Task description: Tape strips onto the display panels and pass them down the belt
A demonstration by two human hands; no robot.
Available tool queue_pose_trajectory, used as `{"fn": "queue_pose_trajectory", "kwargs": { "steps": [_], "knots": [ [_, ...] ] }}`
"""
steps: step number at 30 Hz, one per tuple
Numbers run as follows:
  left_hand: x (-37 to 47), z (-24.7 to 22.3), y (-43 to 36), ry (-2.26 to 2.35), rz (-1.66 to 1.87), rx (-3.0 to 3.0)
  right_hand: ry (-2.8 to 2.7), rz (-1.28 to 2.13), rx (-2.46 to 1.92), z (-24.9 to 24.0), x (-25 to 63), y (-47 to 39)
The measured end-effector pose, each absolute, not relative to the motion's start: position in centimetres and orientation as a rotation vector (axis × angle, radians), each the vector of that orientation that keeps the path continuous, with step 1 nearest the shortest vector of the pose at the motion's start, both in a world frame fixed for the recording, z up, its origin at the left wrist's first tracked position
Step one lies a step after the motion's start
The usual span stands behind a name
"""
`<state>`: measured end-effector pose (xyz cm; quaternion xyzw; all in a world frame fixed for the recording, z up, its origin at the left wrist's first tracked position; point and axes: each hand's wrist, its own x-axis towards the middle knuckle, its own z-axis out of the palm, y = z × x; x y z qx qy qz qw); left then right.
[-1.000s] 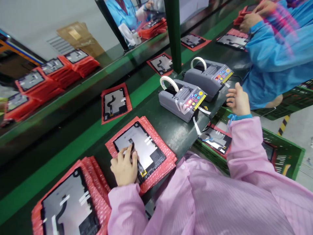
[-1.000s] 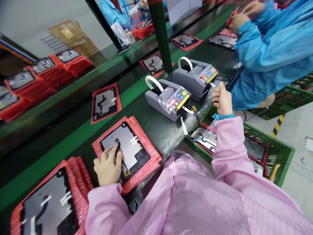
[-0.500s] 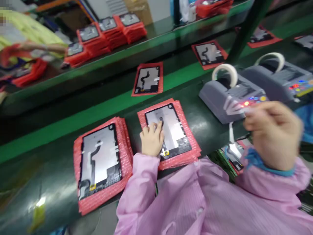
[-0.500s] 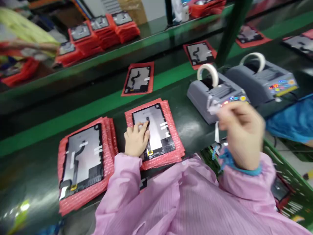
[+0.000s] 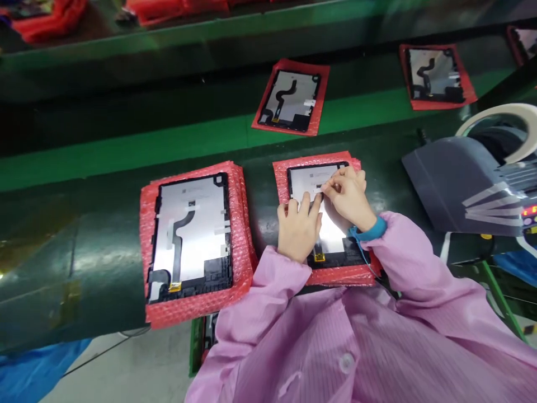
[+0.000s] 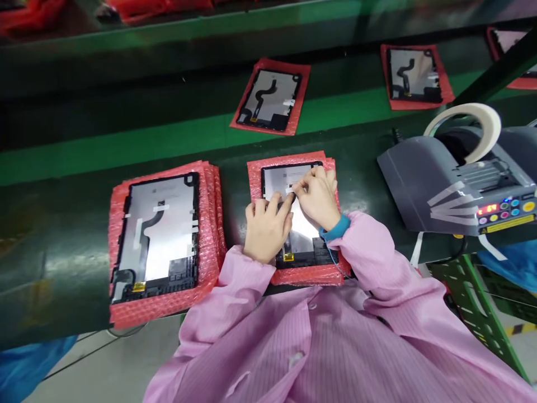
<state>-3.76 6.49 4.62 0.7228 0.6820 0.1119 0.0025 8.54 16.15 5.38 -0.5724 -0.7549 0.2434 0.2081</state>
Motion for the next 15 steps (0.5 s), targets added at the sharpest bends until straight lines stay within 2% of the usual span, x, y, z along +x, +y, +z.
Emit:
{"fn": "queue_pose_trajectory", "kwargs": {
  "steps": [15],
  "knots": [
    [-3.37,5.21,6.41,2.146,0.240,2.240,-2.099,0.547,-1.618,4.77,7.87,15.80]
  ]
}}
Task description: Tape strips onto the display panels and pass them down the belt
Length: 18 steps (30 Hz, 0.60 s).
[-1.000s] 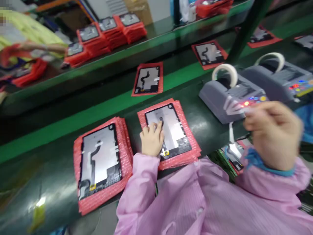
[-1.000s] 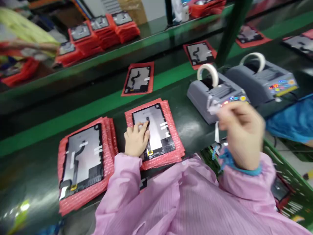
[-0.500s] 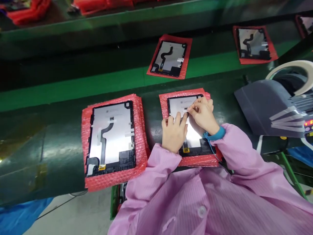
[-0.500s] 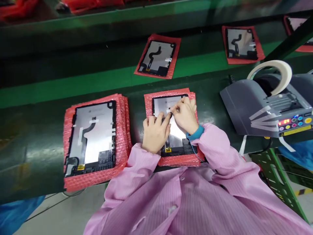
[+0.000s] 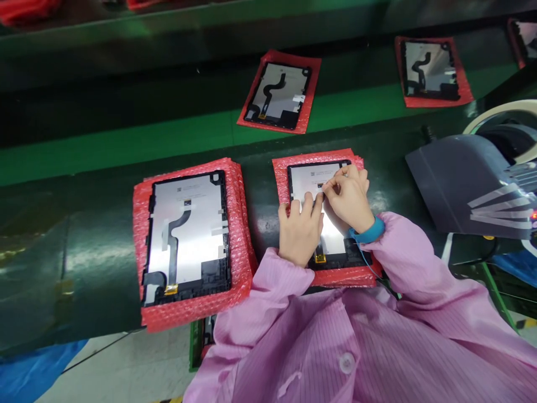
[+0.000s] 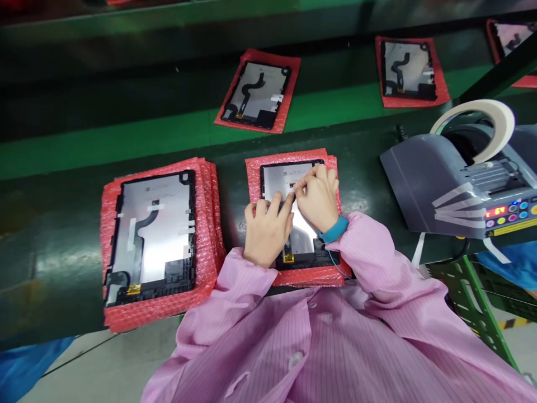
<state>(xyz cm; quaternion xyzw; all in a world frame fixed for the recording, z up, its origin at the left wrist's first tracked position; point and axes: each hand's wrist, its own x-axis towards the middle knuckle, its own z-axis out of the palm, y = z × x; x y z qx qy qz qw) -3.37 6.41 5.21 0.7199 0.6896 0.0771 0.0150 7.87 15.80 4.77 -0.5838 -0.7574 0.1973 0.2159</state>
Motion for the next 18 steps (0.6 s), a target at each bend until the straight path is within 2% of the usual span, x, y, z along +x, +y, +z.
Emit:
{"fn": "queue_pose_trajectory", "kwargs": {
  "steps": [9,18],
  "knots": [
    [-3.21,4.86,6.25,2.158,0.287,2.251,-2.032,0.652,-1.634,4.79,8.12,16.28],
    [-3.22,4.85,6.29,2.153,0.311,2.259,-2.104,0.548,-1.636,4.84,7.89,15.89]
  ]
}}
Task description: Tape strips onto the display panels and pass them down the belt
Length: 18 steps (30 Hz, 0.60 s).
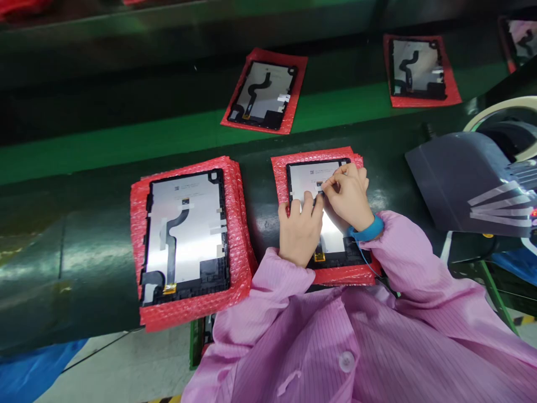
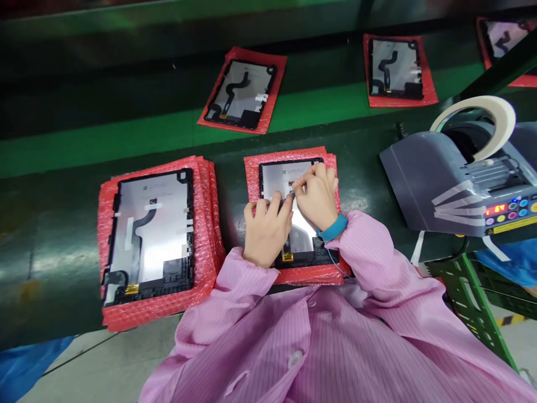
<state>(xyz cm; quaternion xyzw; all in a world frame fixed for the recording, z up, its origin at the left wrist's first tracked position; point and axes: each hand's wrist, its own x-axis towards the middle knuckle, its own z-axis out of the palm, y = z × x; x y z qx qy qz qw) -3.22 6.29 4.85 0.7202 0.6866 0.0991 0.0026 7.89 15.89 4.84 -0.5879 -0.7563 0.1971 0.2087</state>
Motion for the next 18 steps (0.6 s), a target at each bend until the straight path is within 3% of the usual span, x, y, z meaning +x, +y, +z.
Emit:
{"fn": "queue_pose_trajectory", "kwargs": {
  "steps": [14,18],
  "knots": [
    [-4.0,4.6,7.1,1.969,0.421,2.365,-2.208,0.348,-1.715,5.3,8.9,16.8],
    [-4.5,4.0,5.9,2.234,0.662,2.047,-2.072,0.367,-1.710,4.6,12.6,18.0]
  ]
}}
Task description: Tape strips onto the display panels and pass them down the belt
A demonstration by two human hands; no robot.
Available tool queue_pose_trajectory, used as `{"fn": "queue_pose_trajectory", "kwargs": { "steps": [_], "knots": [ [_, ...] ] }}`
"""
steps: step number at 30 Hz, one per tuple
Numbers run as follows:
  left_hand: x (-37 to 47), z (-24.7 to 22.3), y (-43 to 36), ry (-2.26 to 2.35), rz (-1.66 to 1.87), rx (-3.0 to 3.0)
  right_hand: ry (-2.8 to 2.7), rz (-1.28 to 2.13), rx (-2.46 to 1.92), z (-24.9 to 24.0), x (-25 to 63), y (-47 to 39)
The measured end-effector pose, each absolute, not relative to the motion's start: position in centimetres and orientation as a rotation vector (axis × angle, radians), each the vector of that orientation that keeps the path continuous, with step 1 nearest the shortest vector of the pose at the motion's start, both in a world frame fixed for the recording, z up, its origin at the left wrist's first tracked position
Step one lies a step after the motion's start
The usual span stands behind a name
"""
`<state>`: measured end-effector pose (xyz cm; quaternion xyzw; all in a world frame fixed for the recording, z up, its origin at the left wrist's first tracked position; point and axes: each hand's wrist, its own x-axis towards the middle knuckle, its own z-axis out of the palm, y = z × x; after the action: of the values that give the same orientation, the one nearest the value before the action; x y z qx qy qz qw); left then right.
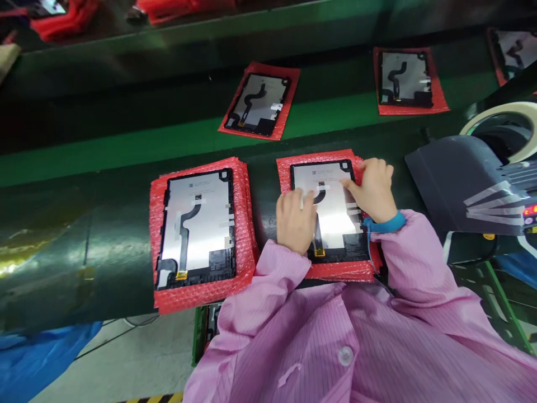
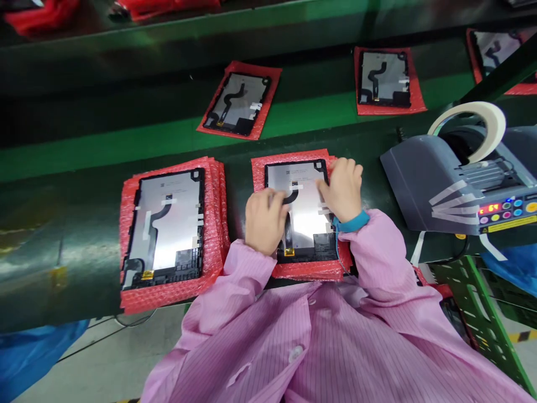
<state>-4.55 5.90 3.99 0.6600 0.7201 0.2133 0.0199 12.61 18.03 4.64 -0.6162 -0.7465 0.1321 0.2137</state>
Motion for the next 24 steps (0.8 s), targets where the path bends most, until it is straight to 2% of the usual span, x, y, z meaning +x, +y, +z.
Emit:
{"fn": "queue_pose_trajectory", "kwargs": {
  "steps": [2,5,10,16,19,22,24],
  "knots": [
    [-5.0,3.3,4.8,2.394,0.806,1.725,-2.029,0.531,-1.698,4.2,14.3,17.8],
    [-5.8,2.2,3.4,2.307,0.880,1.488,-1.993,0.700,-1.677,3.7,15.3,16.6],
    [-6.5,1.5,3.2,2.217,1.044,1.327,-1.824,0.527,-1.571,3.8,14.2,14.8],
    [-5.9,1.1,3.5,2.132,1.381,1.114,-1.576,1.083,-1.233,4.9,13.5,13.8],
    [-5.0,2.6,2.2,1.956,1.547,1.021,-1.533,1.100,-1.122,6.8,13.2,12.7],
    [-5.5,6.1,-0.5,1.822,1.568,0.963,-1.501,1.103,-1.040,9.1,12.5,11.4],
    [-7.7,8.8,-2.5,1.877,1.569,0.892,-1.567,1.299,-0.906,10.3,11.9,11.0]
  ]
}}
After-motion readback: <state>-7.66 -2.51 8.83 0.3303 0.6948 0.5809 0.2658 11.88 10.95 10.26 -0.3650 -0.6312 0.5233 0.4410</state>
